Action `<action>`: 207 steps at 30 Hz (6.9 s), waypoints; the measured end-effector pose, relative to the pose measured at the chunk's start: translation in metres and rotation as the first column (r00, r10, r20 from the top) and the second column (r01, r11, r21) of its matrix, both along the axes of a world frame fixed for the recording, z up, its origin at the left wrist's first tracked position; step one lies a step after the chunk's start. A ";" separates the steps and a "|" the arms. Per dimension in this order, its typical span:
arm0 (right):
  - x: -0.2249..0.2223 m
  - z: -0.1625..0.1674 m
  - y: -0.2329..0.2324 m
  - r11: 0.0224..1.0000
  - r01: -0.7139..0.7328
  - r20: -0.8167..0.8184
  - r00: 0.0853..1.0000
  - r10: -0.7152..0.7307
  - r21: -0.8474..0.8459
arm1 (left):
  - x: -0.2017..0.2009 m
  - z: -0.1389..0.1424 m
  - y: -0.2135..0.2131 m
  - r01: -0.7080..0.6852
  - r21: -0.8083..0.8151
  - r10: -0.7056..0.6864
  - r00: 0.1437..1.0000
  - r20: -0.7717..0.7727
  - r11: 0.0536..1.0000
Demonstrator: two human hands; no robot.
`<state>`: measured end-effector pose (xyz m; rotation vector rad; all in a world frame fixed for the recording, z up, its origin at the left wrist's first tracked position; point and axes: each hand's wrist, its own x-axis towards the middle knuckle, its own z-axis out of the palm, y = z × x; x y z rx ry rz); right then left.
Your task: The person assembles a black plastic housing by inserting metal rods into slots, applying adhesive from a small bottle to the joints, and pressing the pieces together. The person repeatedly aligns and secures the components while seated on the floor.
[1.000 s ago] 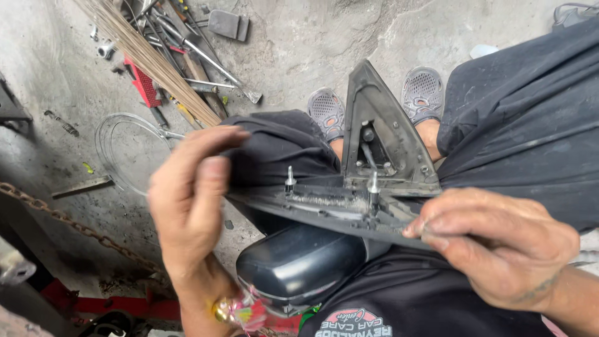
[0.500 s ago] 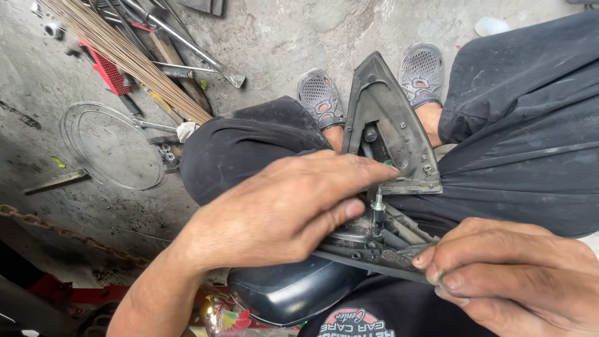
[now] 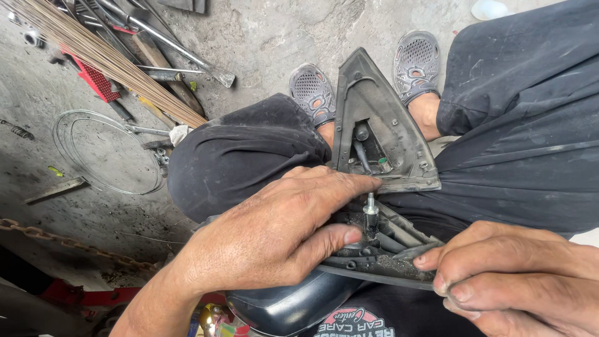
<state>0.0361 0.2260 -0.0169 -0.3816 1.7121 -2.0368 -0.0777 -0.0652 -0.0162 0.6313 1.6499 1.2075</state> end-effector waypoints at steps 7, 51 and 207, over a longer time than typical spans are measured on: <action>-0.007 -0.001 -0.009 0.999 -0.035 0.006 0.999 0.035 0.001 | 0.001 -0.006 -0.002 0.045 -0.017 -0.044 0.995 0.094 0.999; -0.006 0.011 -0.022 0.992 0.034 -0.140 0.990 -0.017 0.120 | 0.002 0.021 -0.052 0.074 -0.168 -0.126 0.937 -0.325 0.983; -0.072 0.060 -0.062 0.605 -0.049 -0.416 0.682 0.602 0.795 | 0.125 0.057 -0.106 -0.385 -0.089 0.210 0.668 -0.714 0.919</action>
